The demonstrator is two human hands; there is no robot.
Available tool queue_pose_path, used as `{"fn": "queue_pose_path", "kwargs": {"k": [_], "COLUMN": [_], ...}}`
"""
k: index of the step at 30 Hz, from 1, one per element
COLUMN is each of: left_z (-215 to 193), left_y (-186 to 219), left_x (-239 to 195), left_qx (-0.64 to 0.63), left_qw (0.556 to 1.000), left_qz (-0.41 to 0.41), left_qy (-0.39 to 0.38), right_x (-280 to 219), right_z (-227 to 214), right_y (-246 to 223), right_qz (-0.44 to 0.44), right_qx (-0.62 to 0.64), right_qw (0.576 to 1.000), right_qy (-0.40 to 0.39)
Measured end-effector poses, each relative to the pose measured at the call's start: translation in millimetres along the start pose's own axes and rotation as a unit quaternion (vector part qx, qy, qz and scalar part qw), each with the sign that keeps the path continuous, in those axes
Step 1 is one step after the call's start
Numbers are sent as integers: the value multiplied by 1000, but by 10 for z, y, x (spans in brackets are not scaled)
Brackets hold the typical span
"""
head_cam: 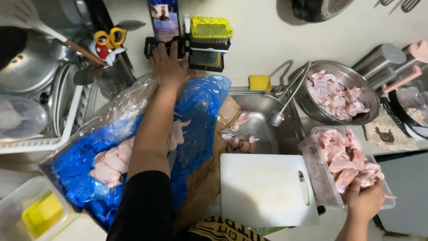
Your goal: The person removes raw chicken wings from a blue plastic bag and places them on a white cutting board. Using a knife, the person cuts the chicken wings into smaller pieces and transfers them into a clear plastic container.
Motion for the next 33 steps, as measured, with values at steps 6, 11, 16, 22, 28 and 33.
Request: {"fn": "queue_pose_path", "kwargs": {"k": [6,11,16,22,28,33], "left_z": [148,342,385,288,-334,-326], "left_y": [-43,-105,-131,-139,-237,-368], "left_x": [323,424,462,403,-361,-1387], "left_qx": [21,88,142,129,-44,-21], "left_qw": [999,992,981,976,959,980], "left_qz": [-8,23,29,49,158,175], "left_qy": [-28,87,127,170,233,-93], "right_x": [13,15,18,35,63,106], "right_z": [-32,-5,-12,14,47,260], "right_y": [-55,-20,-16,-12,102,406], "right_qz": [11,36,27,13,20,-51], "right_qx": [0,16,14,10,49,22], "right_qw": [1000,999,999,1000,999,997], "right_qy": [4,-6,-11,0,8,54]}}
Point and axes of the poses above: each hand's wrist, its own x-axis towards the middle knuckle, its own z-axis out of the palm, y = z × x, the point moved 5 cm from there along x, towards the middle knuckle, and after that the axes turned 3 degrees about -y, right-handed, at the moved point
